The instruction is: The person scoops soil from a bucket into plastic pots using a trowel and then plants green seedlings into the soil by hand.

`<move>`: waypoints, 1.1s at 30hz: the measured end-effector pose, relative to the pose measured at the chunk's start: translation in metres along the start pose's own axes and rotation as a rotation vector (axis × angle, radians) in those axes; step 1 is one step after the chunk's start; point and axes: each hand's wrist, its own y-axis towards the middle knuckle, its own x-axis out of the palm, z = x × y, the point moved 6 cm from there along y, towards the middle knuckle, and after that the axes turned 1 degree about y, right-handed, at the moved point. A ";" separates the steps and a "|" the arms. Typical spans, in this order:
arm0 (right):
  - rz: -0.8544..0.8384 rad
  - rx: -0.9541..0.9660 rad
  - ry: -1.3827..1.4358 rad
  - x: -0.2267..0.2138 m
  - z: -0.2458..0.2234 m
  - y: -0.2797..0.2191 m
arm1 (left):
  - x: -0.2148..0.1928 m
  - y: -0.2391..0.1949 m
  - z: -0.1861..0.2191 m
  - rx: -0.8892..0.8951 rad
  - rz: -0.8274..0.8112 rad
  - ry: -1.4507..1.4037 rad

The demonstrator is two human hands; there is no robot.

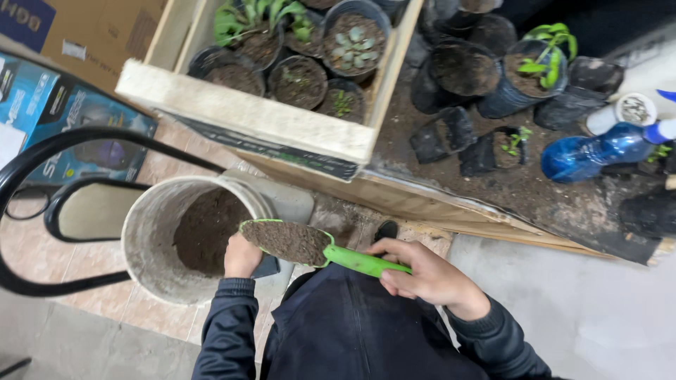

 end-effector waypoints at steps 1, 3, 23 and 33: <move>0.024 -0.017 -0.005 -0.012 -0.015 -0.027 | -0.010 -0.026 0.044 0.028 -0.002 0.009; 0.199 0.162 -0.066 -0.040 -0.031 -0.082 | -0.032 -0.084 0.117 -0.069 -0.003 0.346; 0.792 -0.162 -0.036 -0.291 -0.037 -0.440 | -0.022 -0.419 0.912 1.790 0.442 0.184; 0.707 0.049 0.067 -0.299 -0.037 -0.419 | 0.041 -0.409 1.071 1.961 0.716 0.372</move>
